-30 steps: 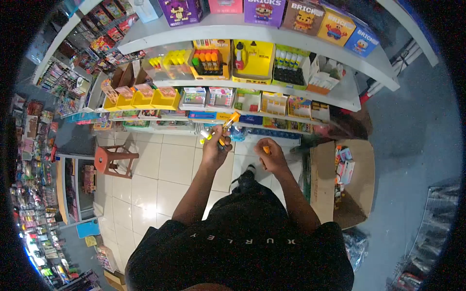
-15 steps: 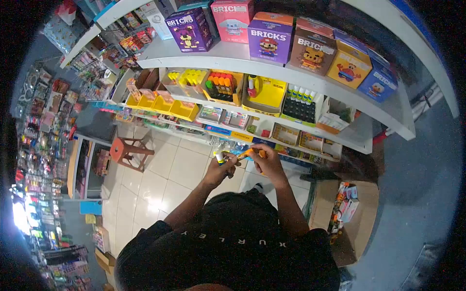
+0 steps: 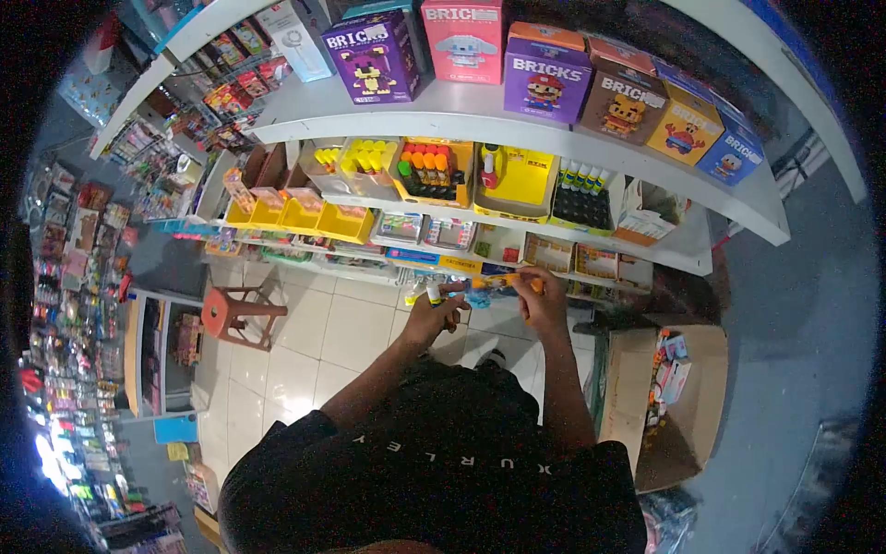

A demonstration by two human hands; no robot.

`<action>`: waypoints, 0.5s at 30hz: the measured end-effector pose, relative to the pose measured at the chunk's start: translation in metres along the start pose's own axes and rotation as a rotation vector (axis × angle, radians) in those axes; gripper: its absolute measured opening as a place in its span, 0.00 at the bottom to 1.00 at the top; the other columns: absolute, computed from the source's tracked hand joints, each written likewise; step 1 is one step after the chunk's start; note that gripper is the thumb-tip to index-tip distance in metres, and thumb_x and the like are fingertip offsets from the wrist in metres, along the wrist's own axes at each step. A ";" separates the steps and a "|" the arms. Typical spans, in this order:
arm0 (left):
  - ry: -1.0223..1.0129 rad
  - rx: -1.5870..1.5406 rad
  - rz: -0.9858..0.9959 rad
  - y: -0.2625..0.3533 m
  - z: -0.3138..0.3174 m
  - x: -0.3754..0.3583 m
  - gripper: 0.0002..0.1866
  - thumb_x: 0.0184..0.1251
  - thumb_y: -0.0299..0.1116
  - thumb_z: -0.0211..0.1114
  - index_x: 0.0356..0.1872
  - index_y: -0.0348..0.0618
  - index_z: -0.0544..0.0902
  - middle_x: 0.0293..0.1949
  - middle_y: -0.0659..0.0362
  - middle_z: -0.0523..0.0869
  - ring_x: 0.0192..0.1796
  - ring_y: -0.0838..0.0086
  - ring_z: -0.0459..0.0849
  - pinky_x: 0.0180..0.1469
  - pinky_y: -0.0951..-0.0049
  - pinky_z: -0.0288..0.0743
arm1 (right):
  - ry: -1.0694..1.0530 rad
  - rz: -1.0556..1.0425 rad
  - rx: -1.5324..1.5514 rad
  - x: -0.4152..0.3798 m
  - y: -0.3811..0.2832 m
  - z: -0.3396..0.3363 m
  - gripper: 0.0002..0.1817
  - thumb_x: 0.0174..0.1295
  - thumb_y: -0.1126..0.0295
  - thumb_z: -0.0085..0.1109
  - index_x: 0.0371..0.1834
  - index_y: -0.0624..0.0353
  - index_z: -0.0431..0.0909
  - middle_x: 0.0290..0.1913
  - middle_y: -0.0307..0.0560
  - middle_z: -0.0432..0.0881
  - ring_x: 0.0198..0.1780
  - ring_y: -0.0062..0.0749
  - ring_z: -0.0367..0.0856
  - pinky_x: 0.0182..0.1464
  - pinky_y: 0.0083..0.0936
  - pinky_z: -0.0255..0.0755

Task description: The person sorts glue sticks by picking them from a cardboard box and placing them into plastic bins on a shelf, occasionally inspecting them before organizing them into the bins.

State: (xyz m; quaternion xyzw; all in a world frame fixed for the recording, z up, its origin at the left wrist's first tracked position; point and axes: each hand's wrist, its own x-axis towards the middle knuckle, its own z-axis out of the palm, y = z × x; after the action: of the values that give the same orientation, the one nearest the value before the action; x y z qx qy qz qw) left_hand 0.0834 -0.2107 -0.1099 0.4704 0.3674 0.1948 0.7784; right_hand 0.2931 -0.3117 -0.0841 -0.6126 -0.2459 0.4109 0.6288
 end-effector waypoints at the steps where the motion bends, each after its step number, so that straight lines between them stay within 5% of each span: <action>1: -0.020 0.002 -0.015 -0.001 -0.007 -0.002 0.19 0.71 0.38 0.65 0.57 0.38 0.77 0.36 0.56 0.86 0.28 0.82 0.78 0.27 0.78 0.73 | 0.048 -0.029 0.031 -0.003 0.003 0.004 0.09 0.63 0.72 0.65 0.44 0.60 0.79 0.28 0.37 0.77 0.18 0.16 0.70 0.16 0.16 0.62; 7: -0.086 0.081 -0.073 0.002 -0.059 -0.018 0.20 0.72 0.35 0.63 0.59 0.35 0.75 0.37 0.54 0.86 0.28 0.79 0.79 0.28 0.77 0.75 | 0.190 -0.011 -0.054 -0.012 -0.003 0.042 0.10 0.61 0.73 0.67 0.44 0.59 0.80 0.30 0.36 0.77 0.16 0.14 0.68 0.15 0.15 0.60; 10: -0.083 0.051 -0.124 -0.010 -0.087 -0.024 0.20 0.72 0.35 0.63 0.59 0.36 0.75 0.37 0.54 0.85 0.28 0.80 0.79 0.28 0.77 0.75 | 0.246 -0.108 -0.266 -0.006 -0.032 0.065 0.13 0.60 0.66 0.69 0.43 0.62 0.82 0.32 0.42 0.82 0.23 0.18 0.77 0.23 0.17 0.70; 11: -0.064 0.025 -0.130 -0.013 -0.095 -0.027 0.20 0.70 0.36 0.65 0.58 0.36 0.77 0.37 0.54 0.87 0.28 0.81 0.80 0.28 0.80 0.74 | 0.278 -0.263 -0.425 0.007 -0.028 0.063 0.15 0.59 0.65 0.70 0.42 0.64 0.82 0.37 0.45 0.85 0.35 0.25 0.83 0.36 0.22 0.76; 15: -0.093 -0.013 -0.151 -0.011 -0.128 -0.031 0.20 0.70 0.36 0.64 0.57 0.34 0.77 0.36 0.54 0.87 0.27 0.81 0.79 0.27 0.79 0.74 | 0.228 -0.529 -0.691 0.021 -0.104 0.105 0.15 0.58 0.65 0.70 0.42 0.64 0.83 0.40 0.49 0.86 0.44 0.31 0.84 0.45 0.26 0.76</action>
State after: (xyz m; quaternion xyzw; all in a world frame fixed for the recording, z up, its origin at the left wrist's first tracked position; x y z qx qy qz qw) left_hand -0.0342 -0.1611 -0.1445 0.4449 0.3640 0.1156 0.8100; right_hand 0.2413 -0.2253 0.0268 -0.7440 -0.4461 0.0596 0.4938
